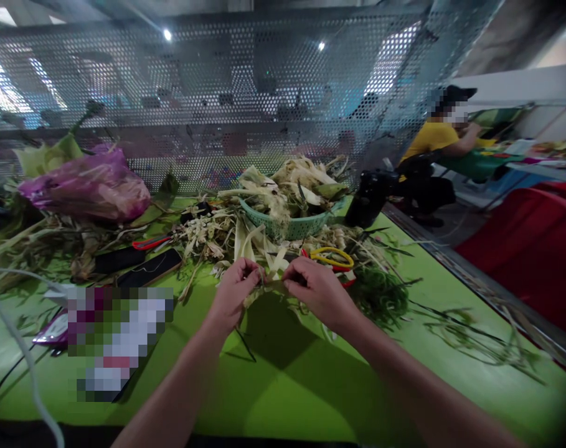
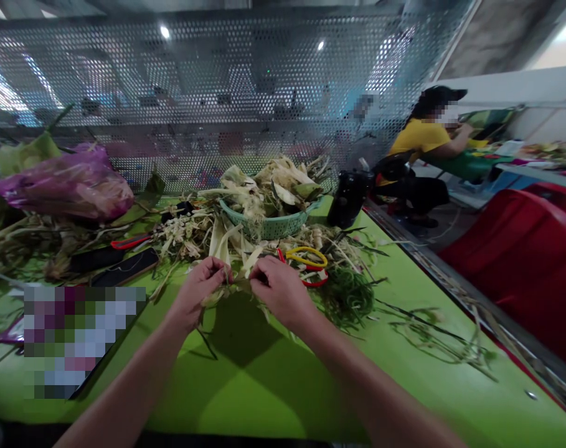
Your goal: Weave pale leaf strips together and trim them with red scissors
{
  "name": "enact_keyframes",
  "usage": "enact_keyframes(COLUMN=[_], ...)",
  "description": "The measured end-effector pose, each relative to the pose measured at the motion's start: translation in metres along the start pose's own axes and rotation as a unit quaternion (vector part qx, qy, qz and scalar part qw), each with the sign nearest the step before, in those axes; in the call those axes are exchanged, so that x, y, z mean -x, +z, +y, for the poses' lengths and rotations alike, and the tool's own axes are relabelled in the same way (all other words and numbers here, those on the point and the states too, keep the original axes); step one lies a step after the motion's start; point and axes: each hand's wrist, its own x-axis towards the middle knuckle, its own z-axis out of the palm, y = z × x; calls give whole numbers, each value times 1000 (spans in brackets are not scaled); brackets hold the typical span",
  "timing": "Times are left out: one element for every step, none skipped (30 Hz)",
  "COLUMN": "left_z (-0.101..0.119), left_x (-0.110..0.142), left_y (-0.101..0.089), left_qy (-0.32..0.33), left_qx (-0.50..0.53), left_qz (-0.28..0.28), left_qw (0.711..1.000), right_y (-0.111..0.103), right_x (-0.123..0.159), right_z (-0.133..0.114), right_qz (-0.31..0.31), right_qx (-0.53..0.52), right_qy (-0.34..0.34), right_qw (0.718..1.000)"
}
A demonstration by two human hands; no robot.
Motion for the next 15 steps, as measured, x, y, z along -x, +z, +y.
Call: enact_keyframes(left_z=[0, 0, 0, 0, 0, 0, 0, 0, 0, 0, 1, 2, 2, 3, 4], left_x=[0, 0, 0, 0, 1, 1, 1, 1, 1, 2, 2, 2, 3, 3, 3], left_y=[0, 0, 0, 0, 1, 1, 1, 1, 1, 1, 1, 1, 1, 1, 1], left_qy=[8, 15, 22, 30, 37, 41, 42, 41, 38, 36, 35, 36, 38, 41, 40], left_qx=[-15, -29, -39, -48, -55, -63, -71, -80, -91, -102, -113, -122, -130, -135, -140], left_qz=[-7, -16, -24, -28, -29, -28, -27, -30, -37, -46, -57, -67, -77, -84, -90], left_qw=[1000, 999, 999, 998, 997, 997, 996, 995, 994, 993, 991, 990, 988, 986, 985], right_y=[0, 0, 0, 0, 0, 0, 0, 0, -1, -1, -1, -1, -1, -1, -1], right_x=[0, -1, -1, -1, -2, -1, -1, -1, -1, -1, -1, 0, 0, 0, 0], right_z=[0, 0, 0, 0, 0, 0, -1, -1, -1, -1, -1, -1, -1, -1, 0], right_qz=[7, 14, 20, 25, 29, 30, 30, 30, 29, 27, 25, 23, 21, 21, 20], right_qx=[-5, -10, -13, -13, -12, -9, -6, -2, 3, 6, 9, 11, 13, 13, 12], right_qy=[-7, -16, -24, -32, -38, -42, -45, -48, -50, -52, -54, -55, -56, -57, -58], right_qw=[1000, 1000, 999, 999, 999, 999, 999, 998, 998, 998, 998, 998, 998, 998, 998])
